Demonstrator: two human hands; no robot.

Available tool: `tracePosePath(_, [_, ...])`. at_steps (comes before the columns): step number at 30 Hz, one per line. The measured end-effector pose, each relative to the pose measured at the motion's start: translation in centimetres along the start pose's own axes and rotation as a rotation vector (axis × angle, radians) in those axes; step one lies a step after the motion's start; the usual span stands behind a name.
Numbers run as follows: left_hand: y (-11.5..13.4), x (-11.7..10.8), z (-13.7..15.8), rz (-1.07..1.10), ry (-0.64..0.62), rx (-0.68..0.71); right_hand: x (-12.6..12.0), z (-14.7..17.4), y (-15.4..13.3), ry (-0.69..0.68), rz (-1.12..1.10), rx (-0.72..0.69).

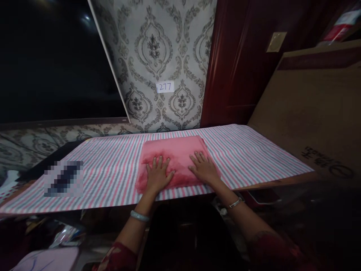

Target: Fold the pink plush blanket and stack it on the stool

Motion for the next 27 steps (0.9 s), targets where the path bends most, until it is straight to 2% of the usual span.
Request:
tracePosePath(4, [-0.1,0.1,0.0,-0.001,-0.003,-0.008,1.1,0.7,0.8,0.084,0.02,0.084])
tracePosePath(11, [-0.1,0.0,0.1,-0.018,-0.001,-0.019,1.4,0.9,0.0,0.14,0.012,0.082])
tracePosePath(22, [-0.2,-0.2,-0.1,-0.01,-0.021,-0.027,0.6,0.9,0.5,0.076,-0.01,0.089])
tracePosePath(25, [0.1,-0.6,-0.1,0.023,-0.029,-0.03,-0.3,0.8,0.4,0.017,-0.024,0.089])
tracePosePath(27, [0.7,-1.1,0.1,0.047,-0.008,-0.013,-1.4,0.6,-0.4,0.032,-0.038,0.073])
Point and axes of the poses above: each hand's wrist, its own z-axis away from the middle knuckle, its own x-axis out of the palm, y = z × x, the point moved 3 cm from there along -z, towards the middle knuckle, and after that the axes turned 15 degrees about z, right-handed, at the moved point
